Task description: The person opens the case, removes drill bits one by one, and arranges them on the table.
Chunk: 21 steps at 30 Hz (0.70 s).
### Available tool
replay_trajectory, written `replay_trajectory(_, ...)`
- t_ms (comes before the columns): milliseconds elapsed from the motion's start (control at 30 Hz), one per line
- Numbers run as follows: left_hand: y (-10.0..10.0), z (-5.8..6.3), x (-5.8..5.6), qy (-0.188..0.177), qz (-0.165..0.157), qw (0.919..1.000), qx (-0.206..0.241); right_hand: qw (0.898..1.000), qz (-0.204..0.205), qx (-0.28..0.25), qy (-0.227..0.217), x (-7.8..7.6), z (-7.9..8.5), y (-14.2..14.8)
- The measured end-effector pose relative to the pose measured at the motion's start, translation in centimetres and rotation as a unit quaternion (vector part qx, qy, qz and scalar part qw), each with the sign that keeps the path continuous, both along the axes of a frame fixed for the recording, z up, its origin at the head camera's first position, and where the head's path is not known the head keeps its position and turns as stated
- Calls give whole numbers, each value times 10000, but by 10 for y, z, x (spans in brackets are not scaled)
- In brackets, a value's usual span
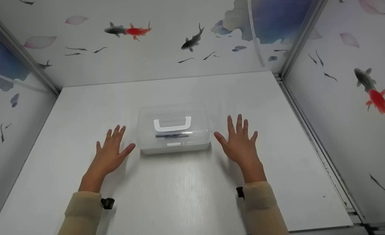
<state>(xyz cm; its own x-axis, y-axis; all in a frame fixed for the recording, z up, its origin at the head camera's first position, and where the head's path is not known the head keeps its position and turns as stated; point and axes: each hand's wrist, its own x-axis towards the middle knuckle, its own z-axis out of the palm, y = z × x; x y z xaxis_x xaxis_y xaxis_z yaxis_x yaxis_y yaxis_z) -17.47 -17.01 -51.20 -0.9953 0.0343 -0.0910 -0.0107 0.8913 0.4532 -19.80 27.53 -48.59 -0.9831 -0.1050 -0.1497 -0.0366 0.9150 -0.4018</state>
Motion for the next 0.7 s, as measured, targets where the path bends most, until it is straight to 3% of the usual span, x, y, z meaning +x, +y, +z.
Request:
replay_trajectory(367,22,-16,-6,-160,-112,9986,499,9910,327,250,-1275,7,19,-26)
replay_trajectory(700,31,-38,-9,-77,-168,9968,778,9864,566,284,-1518,18,15,-59)
